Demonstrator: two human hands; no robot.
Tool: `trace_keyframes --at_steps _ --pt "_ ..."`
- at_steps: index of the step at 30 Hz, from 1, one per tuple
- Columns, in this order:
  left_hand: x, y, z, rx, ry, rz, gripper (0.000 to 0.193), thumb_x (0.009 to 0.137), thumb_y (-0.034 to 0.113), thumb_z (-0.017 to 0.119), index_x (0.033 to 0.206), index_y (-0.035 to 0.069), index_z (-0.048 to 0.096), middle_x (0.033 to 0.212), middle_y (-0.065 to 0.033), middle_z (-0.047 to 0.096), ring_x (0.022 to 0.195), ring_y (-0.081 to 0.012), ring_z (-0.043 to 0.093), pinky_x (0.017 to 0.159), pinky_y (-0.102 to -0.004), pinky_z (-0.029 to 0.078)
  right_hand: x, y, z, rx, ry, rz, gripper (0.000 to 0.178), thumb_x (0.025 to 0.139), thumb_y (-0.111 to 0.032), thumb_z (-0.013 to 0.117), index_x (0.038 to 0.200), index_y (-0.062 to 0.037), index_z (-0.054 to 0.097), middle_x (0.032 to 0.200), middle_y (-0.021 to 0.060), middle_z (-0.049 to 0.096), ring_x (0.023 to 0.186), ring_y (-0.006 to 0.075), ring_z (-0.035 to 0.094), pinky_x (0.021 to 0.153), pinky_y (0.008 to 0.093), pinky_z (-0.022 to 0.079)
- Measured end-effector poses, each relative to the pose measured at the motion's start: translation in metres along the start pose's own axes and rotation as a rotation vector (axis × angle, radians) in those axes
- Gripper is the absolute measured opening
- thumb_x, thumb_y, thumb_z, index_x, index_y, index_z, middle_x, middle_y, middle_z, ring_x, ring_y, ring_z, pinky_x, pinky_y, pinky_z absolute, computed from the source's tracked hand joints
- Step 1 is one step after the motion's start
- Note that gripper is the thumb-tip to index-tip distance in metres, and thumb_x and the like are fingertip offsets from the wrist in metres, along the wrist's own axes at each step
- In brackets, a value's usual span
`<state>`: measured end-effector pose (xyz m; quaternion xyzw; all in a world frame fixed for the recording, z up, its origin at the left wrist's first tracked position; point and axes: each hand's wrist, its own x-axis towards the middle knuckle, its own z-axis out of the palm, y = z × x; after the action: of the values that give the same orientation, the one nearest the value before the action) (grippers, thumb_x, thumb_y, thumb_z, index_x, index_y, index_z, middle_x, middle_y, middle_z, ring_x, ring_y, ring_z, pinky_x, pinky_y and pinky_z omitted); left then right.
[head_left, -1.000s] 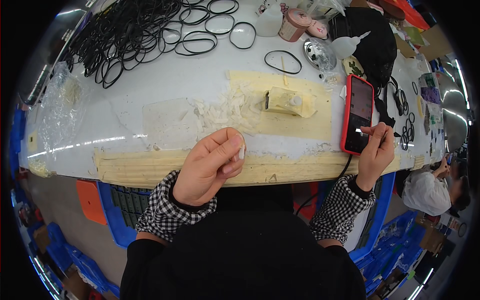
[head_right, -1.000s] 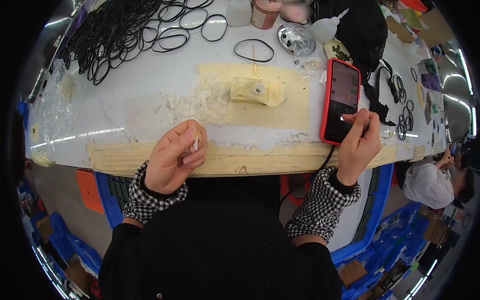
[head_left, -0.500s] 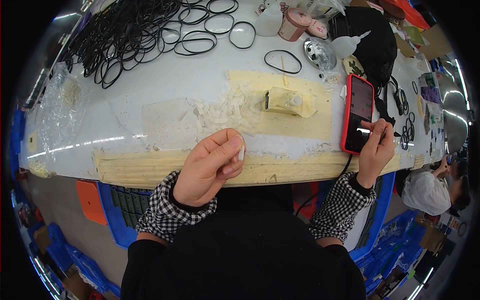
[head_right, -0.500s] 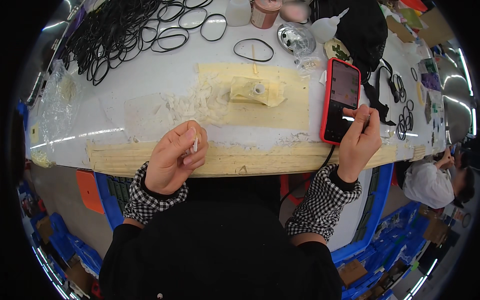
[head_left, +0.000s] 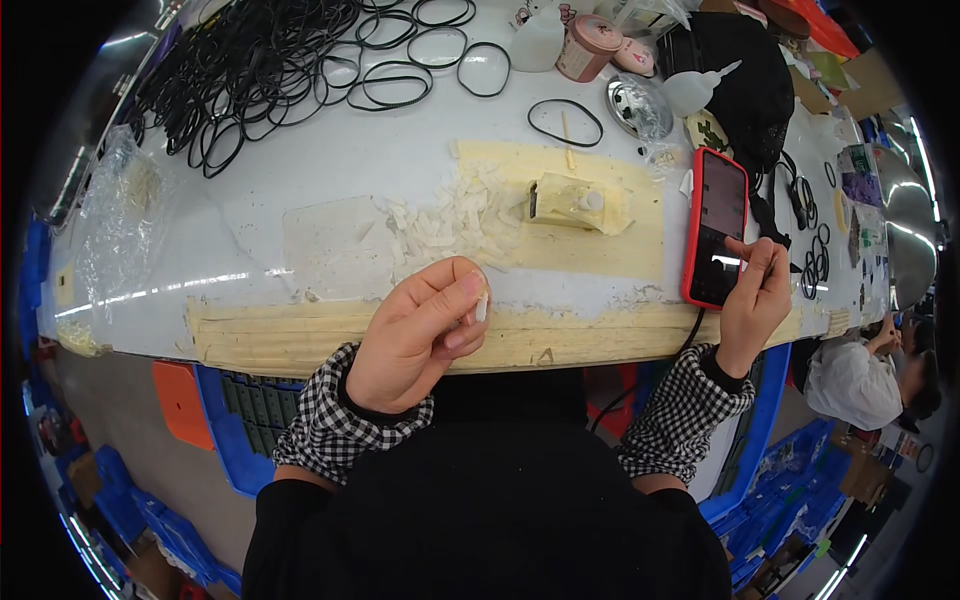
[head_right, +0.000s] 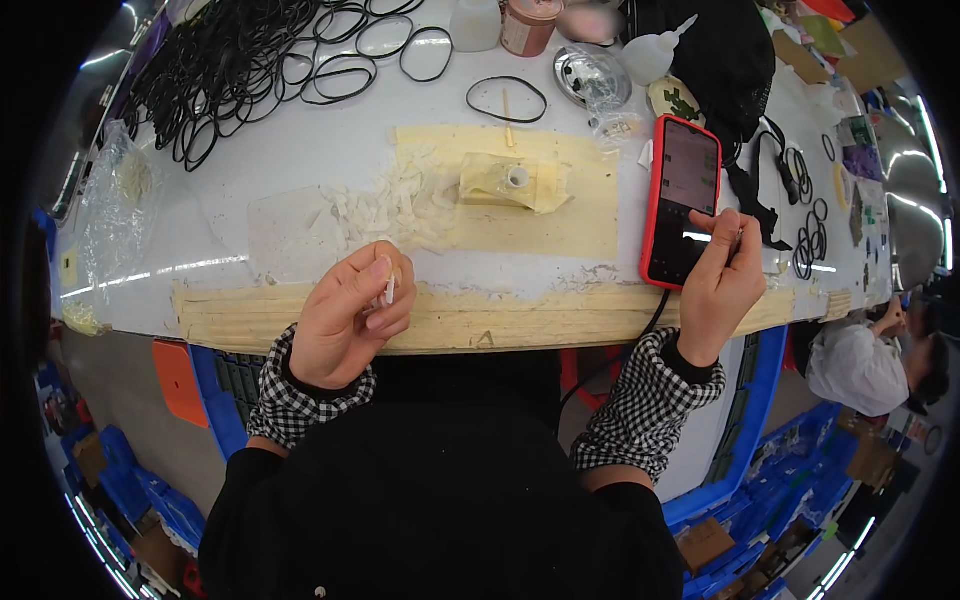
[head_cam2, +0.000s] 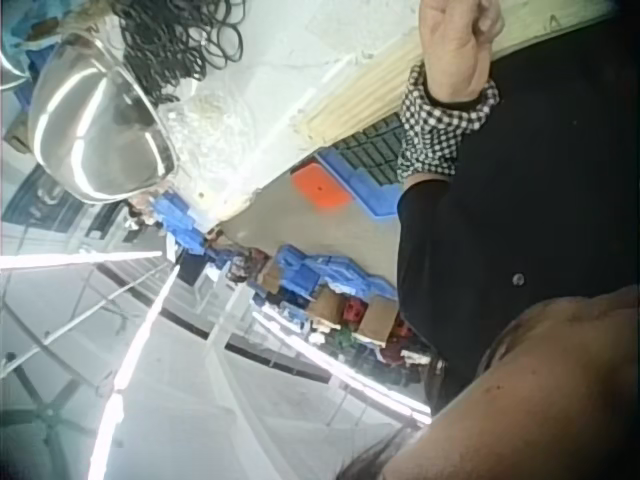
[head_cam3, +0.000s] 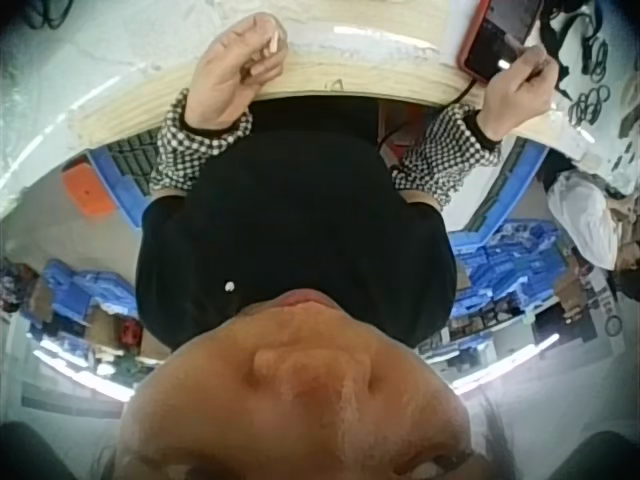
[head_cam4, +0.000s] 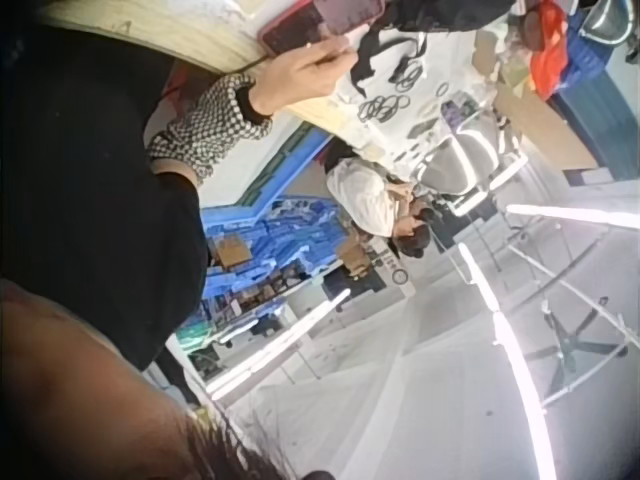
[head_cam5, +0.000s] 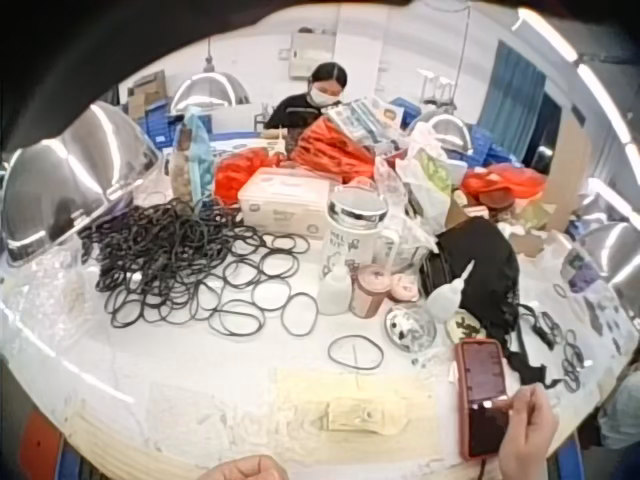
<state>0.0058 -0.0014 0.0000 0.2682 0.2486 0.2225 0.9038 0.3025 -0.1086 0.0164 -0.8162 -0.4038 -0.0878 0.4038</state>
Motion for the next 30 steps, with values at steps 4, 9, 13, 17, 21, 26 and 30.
trace_keyframes --at_steps 4,9,13,17,21,26,30 --pt "0.0 0.0 0.001 0.008 -0.002 -0.005 0.024 0.098 0.02 0.045 0.078 0.007 0.041 0.072 -0.0009 0.041 0.055 -0.0054 0.031 0.049 -0.0199 0.026 -0.002 0.003 0.0 0.019 -0.005 -0.012 0.031 0.1 -0.023 0.044 0.081 0.0003 0.051 0.074 0.0061 0.069 0.05 0.0024 0.032 0.045 0.0239 0.025" --pt "0.0 0.0 0.001 0.013 0.001 0.001 0.025 0.098 0.021 0.045 0.078 0.007 0.041 0.072 -0.0009 0.041 0.055 -0.0054 0.031 0.049 -0.02 0.025 -0.002 0.006 0.001 0.017 0.001 -0.026 0.031 0.1 -0.023 0.044 0.08 0.0002 0.051 0.073 0.0059 0.069 0.05 0.0025 0.032 0.045 0.0239 0.026" --pt "0.0 0.0 0.002 0.009 0.014 -0.006 0.025 0.098 0.021 0.045 0.077 0.008 0.041 0.071 -0.0008 0.041 0.054 -0.0053 0.031 0.049 -0.0199 0.025 -0.003 0.004 0.002 0.038 -0.025 -0.016 0.031 0.1 -0.022 0.043 0.08 0.0004 0.051 0.074 0.0067 0.068 0.055 0.0034 0.039 0.05 0.0231 0.029" --pt "0.0 0.0 0.001 0.003 0.016 -0.002 0.025 0.098 0.021 0.045 0.077 0.008 0.041 0.071 -0.0006 0.041 0.054 -0.0052 0.03 0.049 -0.0199 0.025 -0.003 -0.008 0.001 0.002 -0.106 0.036 0.032 0.101 -0.022 0.042 0.081 0.0007 0.049 0.076 0.0079 0.068 0.063 0.0037 0.047 0.059 0.0213 0.036" --pt "0.0 0.0 0.001 -0.005 0.013 0.002 0.025 0.098 0.021 0.045 0.076 0.008 0.041 0.071 -0.0006 0.04 0.055 -0.0053 0.03 0.049 -0.02 0.025 -0.002 -0.007 0.002 0.0 -0.121 -0.011 0.031 0.101 -0.022 0.042 0.082 0.0003 0.049 0.08 0.0084 0.07 0.058 0.0021 0.037 0.054 0.0208 0.032" --pt "0.0 0.0 0.0 -0.002 0.001 -0.005 0.025 0.098 0.02 0.045 0.077 0.008 0.041 0.071 -0.0008 0.041 0.055 -0.0053 0.031 0.049 -0.02 0.025 -0.002 -0.009 0.002 -0.006 -0.134 -0.007 0.03 0.101 -0.022 0.042 0.082 -0.0002 0.049 0.08 0.0072 0.07 0.057 0.0021 0.032 0.052 0.0205 0.029" --pt "0.0 0.0 0.0 -0.005 0.01 -0.009 0.025 0.098 0.02 0.045 0.077 0.008 0.041 0.072 -0.0009 0.041 0.055 -0.0054 0.031 0.049 -0.02 0.025 -0.002 -0.006 0.002 0.023 -0.093 0.021 0.031 0.101 -0.023 0.042 0.082 -0.0003 0.049 0.079 0.0063 0.07 0.057 0.002 0.032 0.052 0.0205 0.029"
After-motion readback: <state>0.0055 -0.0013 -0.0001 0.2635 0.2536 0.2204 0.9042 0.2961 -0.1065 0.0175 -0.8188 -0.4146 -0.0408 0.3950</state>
